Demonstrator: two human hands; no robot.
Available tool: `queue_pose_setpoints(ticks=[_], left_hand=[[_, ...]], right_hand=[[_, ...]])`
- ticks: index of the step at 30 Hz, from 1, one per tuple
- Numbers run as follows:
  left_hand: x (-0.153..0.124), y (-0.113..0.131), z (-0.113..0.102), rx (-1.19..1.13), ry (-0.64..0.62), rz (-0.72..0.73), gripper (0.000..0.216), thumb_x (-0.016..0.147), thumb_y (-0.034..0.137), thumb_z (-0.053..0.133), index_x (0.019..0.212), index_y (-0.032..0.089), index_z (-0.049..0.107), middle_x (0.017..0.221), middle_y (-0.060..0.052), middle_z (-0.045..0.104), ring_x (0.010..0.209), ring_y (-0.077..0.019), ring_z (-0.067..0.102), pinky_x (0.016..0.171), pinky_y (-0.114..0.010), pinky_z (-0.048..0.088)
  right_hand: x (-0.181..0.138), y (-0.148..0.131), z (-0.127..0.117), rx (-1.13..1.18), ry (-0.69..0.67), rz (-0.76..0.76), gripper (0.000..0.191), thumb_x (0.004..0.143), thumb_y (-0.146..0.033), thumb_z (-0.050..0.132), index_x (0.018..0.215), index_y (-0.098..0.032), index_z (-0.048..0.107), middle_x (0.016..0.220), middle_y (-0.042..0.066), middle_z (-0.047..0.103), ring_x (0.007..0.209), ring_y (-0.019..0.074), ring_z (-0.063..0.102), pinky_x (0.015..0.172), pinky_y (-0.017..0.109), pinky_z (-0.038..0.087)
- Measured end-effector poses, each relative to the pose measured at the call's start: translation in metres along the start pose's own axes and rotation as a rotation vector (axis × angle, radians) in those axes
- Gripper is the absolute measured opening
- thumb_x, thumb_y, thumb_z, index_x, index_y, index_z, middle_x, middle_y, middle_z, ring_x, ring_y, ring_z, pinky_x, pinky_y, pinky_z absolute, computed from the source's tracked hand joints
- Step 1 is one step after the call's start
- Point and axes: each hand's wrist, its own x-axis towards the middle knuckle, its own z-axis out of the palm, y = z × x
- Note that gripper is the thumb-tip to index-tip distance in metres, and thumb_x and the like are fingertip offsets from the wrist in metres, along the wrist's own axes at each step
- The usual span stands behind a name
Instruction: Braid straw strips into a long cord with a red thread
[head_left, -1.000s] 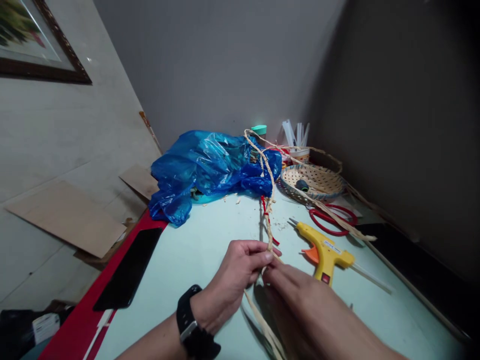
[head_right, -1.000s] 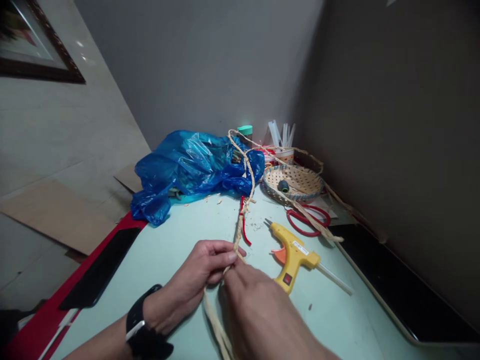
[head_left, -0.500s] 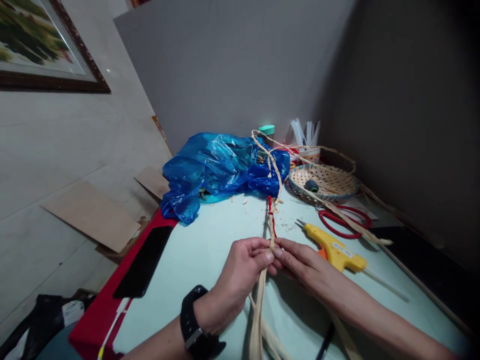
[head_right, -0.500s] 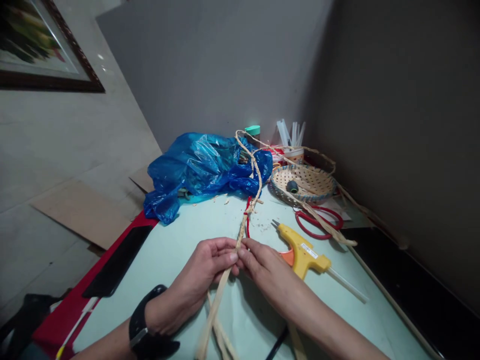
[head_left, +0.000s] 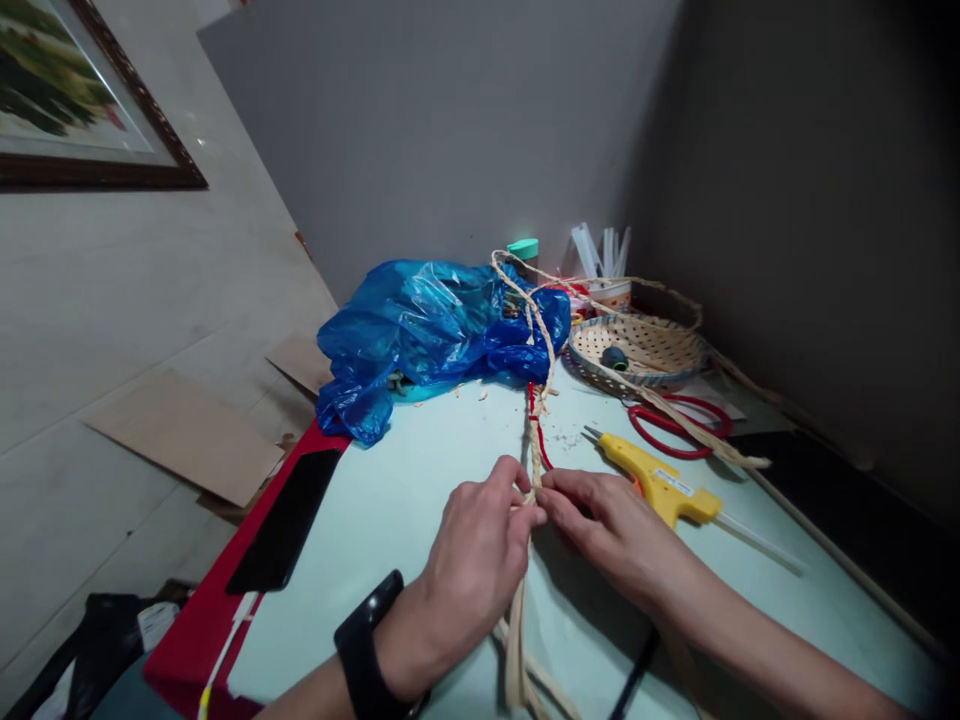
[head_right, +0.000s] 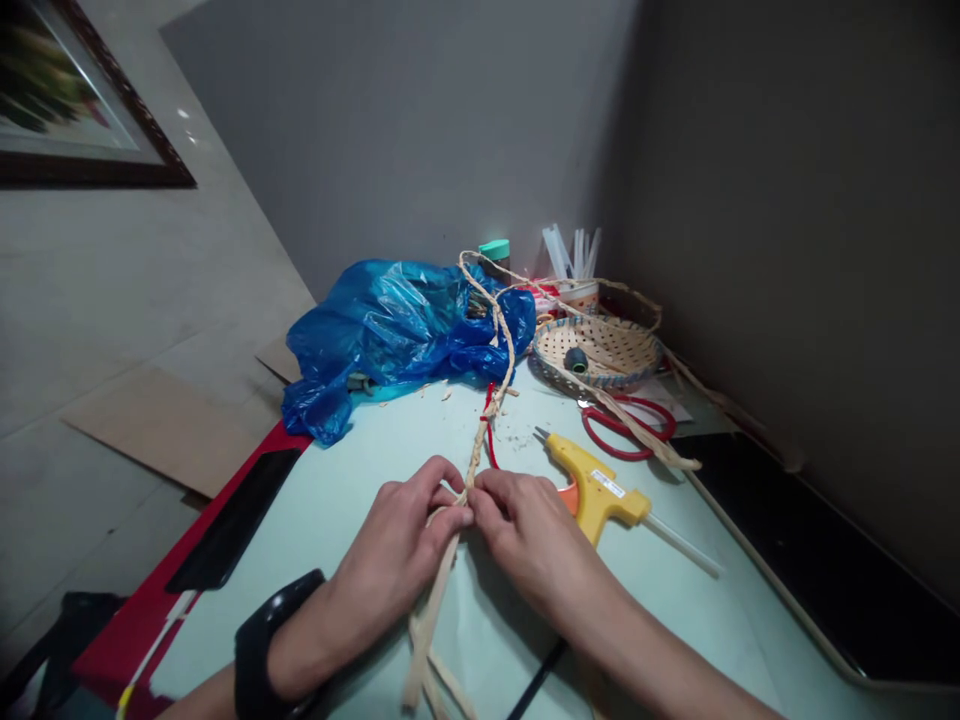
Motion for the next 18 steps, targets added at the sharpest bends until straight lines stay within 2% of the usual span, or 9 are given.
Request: queue_pose_setpoints(ticks=[3,7,10,13,16,18], left_hand=[[-0.004,0.004,-0.006,0.086,-0.008,-0.018,0.018,0.088,0.029,0.046,0.075,0.021,0.056,0.067,-0.002,0.064,0.060,-0.0160,0.054,0.059,-0.025,0.031],[-0.014,0.007,-0.007,0.129,-0.002,-0.020,0.021,0.091,0.027,0.042,0.076,0.021,0.056,0.070,-0.002,0.065,0.059,-0.0147,0.053,0.059,-0.025,0.031],[-0.021,0.006,0.007,0.277,0.048,0.126,0.019,0.090,0.020,0.041,0.082,0.020,0.058,0.078,-0.006,0.066,0.063,-0.0167,0.055,0.061,-0.028,0.032],[-0.026,0.005,0.029,0.493,0.043,0.282,0.024,0.085,0.010,0.041,0.091,0.016,0.063,0.083,-0.013,0.066,0.072,-0.0238,0.060,0.064,-0.032,0.035],[-0.029,0.009,0.042,0.605,0.061,0.312,0.036,0.085,0.006,0.034,0.106,0.008,0.064,0.094,-0.022,0.066,0.087,-0.0304,0.061,0.071,-0.037,0.039],[-0.028,0.014,0.037,0.549,0.052,0.307,0.036,0.087,0.009,0.036,0.110,0.007,0.063,0.097,-0.023,0.066,0.088,-0.0307,0.061,0.073,-0.037,0.040]], right_hand=[[-0.001,-0.002,-0.001,0.056,0.005,0.012,0.036,0.089,-0.028,0.040,0.057,-0.019,0.051,0.051,-0.001,0.053,0.051,0.0135,0.045,0.054,0.026,0.030],[-0.002,-0.001,-0.002,0.219,-0.003,-0.007,0.033,0.089,-0.028,0.041,0.063,-0.018,0.060,0.059,0.001,0.062,0.058,0.0151,0.052,0.058,0.027,0.034],[-0.001,0.004,-0.001,0.399,-0.034,0.025,0.032,0.088,-0.034,0.047,0.065,-0.017,0.061,0.060,0.000,0.059,0.056,0.0131,0.048,0.054,0.025,0.032],[-0.002,0.009,0.001,0.630,-0.105,0.116,0.035,0.087,-0.042,0.050,0.068,-0.015,0.062,0.058,-0.002,0.055,0.047,0.0082,0.037,0.047,0.023,0.026],[-0.003,0.010,0.002,0.834,-0.123,0.205,0.032,0.082,-0.044,0.059,0.079,-0.013,0.067,0.071,0.002,0.063,0.056,0.0094,0.048,0.053,0.023,0.034],[-0.003,0.010,0.000,0.895,-0.097,0.251,0.032,0.077,-0.043,0.065,0.086,-0.013,0.068,0.074,0.003,0.064,0.064,0.0119,0.054,0.059,0.023,0.038]])
